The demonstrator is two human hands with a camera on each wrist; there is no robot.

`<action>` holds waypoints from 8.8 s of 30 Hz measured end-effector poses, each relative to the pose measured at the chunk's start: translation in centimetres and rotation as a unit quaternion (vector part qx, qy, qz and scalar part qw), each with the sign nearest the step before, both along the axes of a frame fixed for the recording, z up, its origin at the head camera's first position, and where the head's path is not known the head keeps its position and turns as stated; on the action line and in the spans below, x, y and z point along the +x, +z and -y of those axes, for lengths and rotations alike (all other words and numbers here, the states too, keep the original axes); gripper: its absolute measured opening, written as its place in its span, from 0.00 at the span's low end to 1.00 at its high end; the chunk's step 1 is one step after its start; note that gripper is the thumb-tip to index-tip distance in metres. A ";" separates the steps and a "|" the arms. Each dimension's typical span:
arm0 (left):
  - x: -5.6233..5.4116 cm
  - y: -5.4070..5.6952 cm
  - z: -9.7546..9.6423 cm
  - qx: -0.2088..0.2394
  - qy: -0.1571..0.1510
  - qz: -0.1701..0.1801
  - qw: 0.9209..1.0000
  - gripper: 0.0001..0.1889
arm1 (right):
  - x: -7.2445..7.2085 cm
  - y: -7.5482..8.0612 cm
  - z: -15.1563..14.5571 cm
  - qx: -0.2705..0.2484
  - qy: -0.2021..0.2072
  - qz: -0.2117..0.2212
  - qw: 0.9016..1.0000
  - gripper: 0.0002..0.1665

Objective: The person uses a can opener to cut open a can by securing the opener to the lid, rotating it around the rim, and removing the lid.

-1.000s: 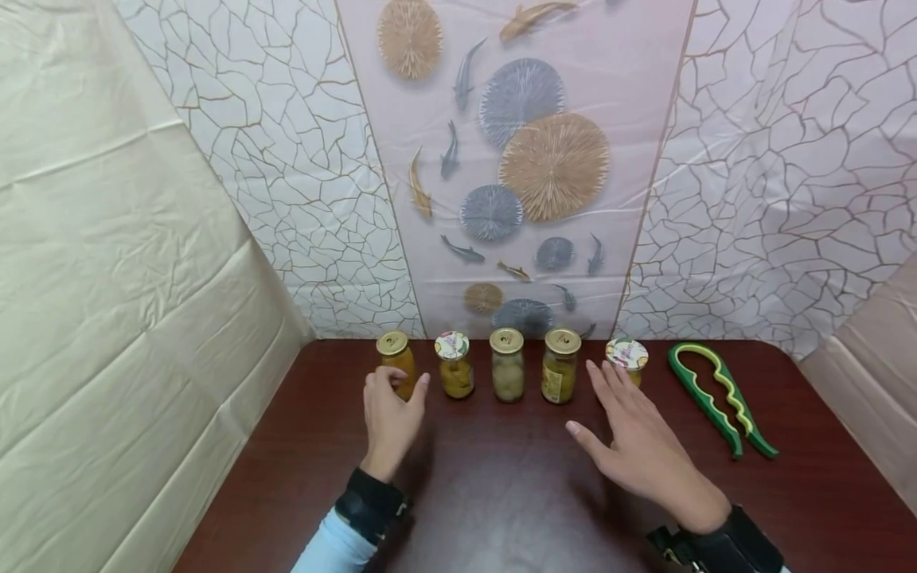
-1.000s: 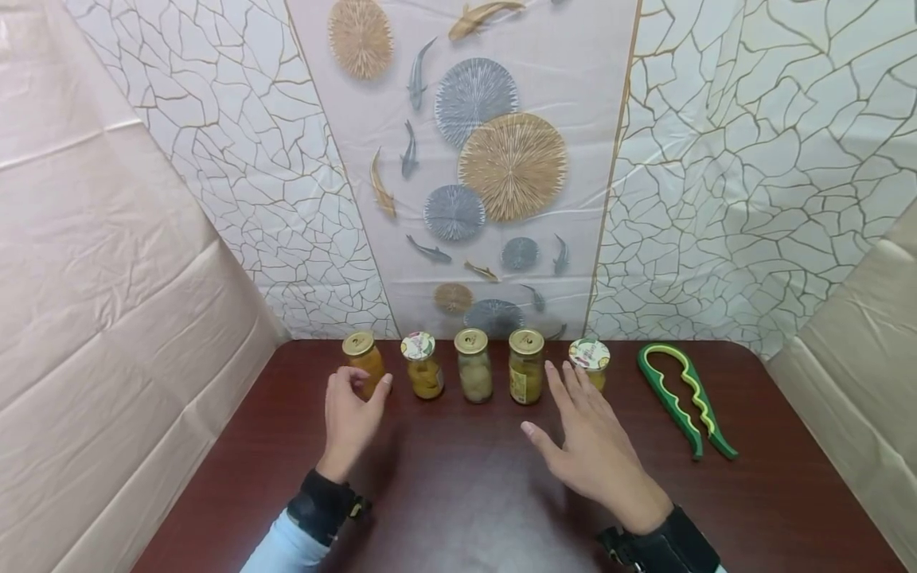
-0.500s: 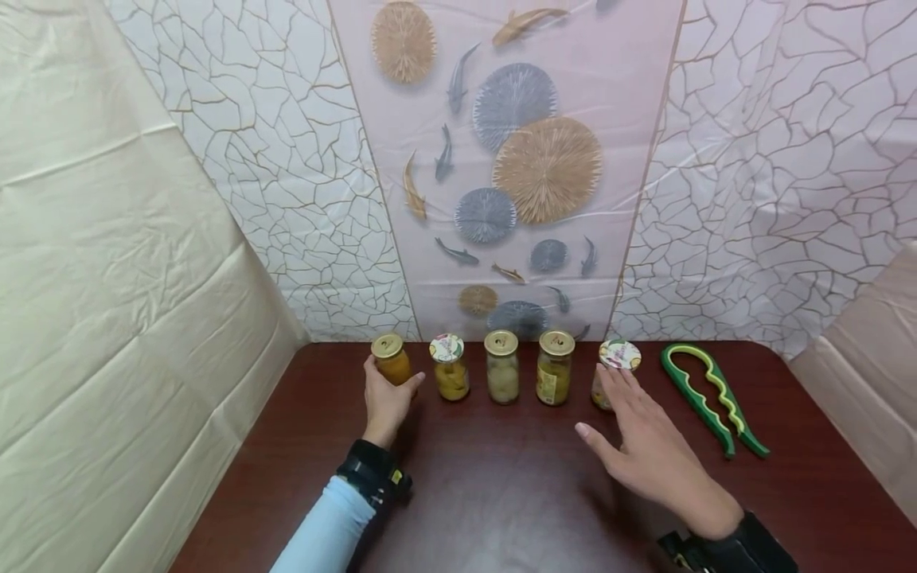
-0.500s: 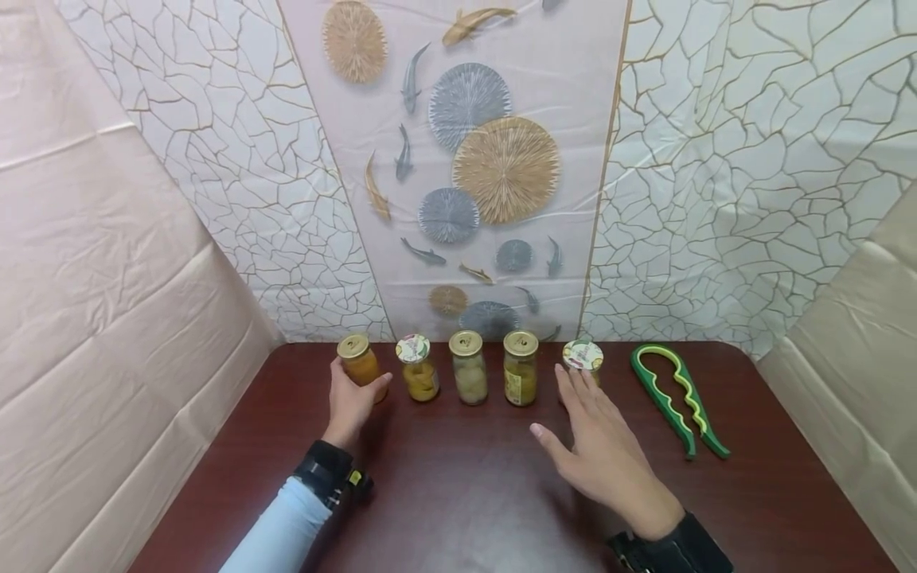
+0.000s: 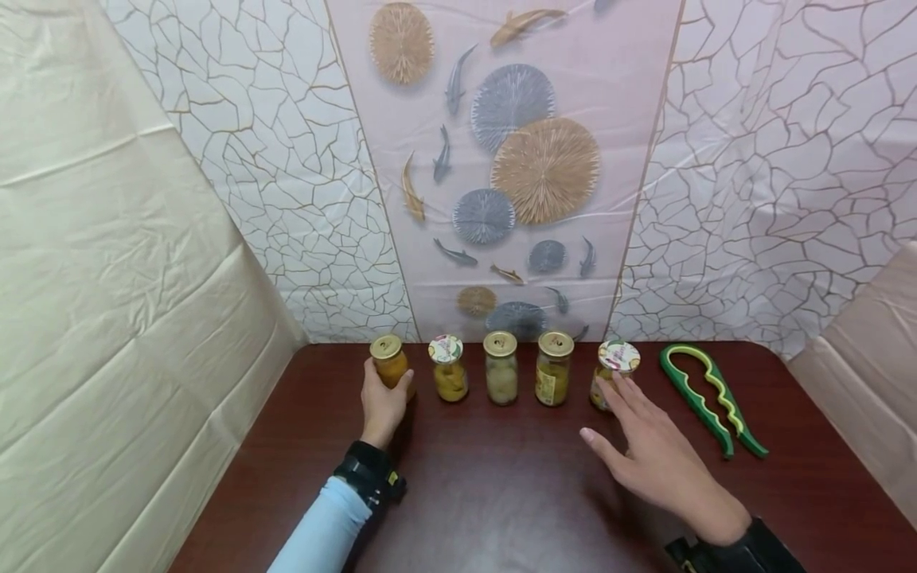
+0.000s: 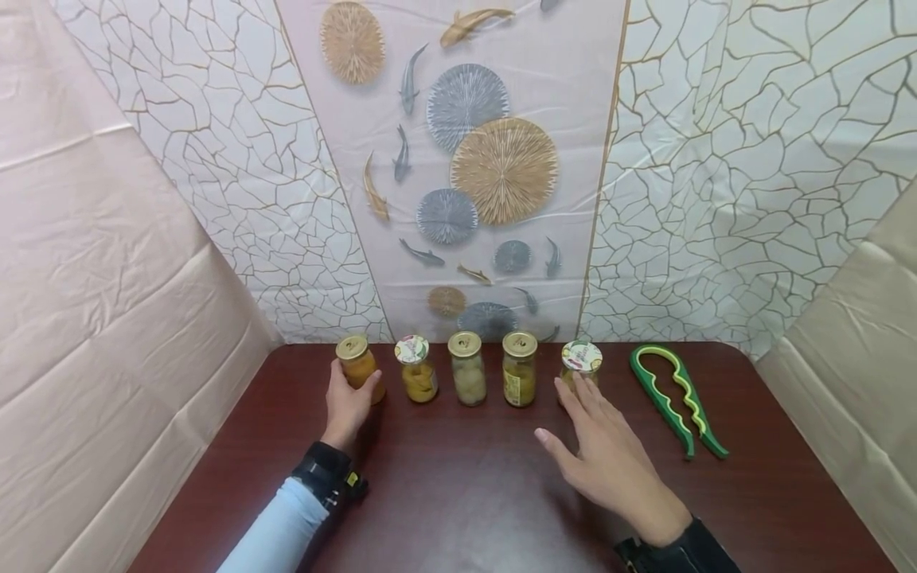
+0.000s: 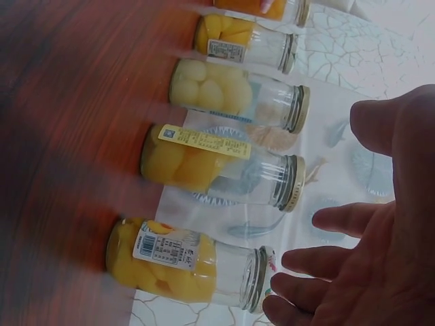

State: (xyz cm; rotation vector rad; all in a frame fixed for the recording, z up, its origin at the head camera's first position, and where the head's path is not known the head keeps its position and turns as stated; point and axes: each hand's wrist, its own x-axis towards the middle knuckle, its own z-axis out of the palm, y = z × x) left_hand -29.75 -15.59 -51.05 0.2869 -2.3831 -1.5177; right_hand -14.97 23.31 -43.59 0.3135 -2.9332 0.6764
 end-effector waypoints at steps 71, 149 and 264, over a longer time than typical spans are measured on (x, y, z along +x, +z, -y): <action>11.1 2.4 -4.0 -0.005 -0.217 -0.001 0.976 0.37 | -3.8 -2.8 -14.4 0.006 -0.214 0.001 0.977 0.30; 10.9 4.1 -9.9 -0.013 -0.329 -0.009 0.944 0.37 | -0.9 7.0 6.8 -0.016 0.145 -0.091 0.985 0.22; 3.1 1.7 2.3 0.055 -0.102 0.014 0.993 0.30 | -5.3 4.0 -0.7 0.058 0.090 -0.089 0.990 0.36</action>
